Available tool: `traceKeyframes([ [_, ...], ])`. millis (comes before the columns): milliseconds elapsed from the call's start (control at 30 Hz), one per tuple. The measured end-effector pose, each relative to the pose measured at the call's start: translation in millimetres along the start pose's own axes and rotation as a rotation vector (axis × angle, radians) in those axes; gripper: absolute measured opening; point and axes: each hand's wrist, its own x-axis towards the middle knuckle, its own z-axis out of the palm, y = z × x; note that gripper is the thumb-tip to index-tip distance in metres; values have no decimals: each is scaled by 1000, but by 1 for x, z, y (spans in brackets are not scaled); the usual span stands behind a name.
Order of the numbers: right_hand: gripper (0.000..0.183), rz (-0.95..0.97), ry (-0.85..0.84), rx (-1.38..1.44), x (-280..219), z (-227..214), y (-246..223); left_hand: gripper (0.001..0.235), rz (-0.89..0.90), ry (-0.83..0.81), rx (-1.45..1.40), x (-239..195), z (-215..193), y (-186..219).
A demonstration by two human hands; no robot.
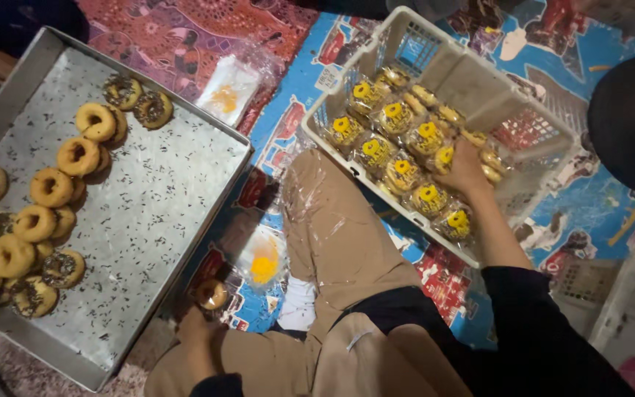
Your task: The person sits on the floor and individually places doughnuts from a metal tray into clear plastic bags, then places the sealed bags into a white crate. The person handles both plain and chocolate-sprinkled doughnuts.
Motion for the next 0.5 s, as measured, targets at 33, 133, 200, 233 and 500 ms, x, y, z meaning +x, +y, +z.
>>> traceKeyframes([
  [33,99,-82,11,3,6,5,1,74,1,-3,-5,3,2,-2],
  [133,85,235,-242,-84,9,4,4,63,31,116,-22,16,1,-8],
  [200,93,267,-261,-62,4,-1,7,57,64,182,-38,14,3,-17],
  [233,97,285,-270,-52,2,-3,9,53,83,202,-42,14,2,-22],
  [500,89,56,-222,-156,4,-54,16,58,374,340,-5,16,13,14],
])
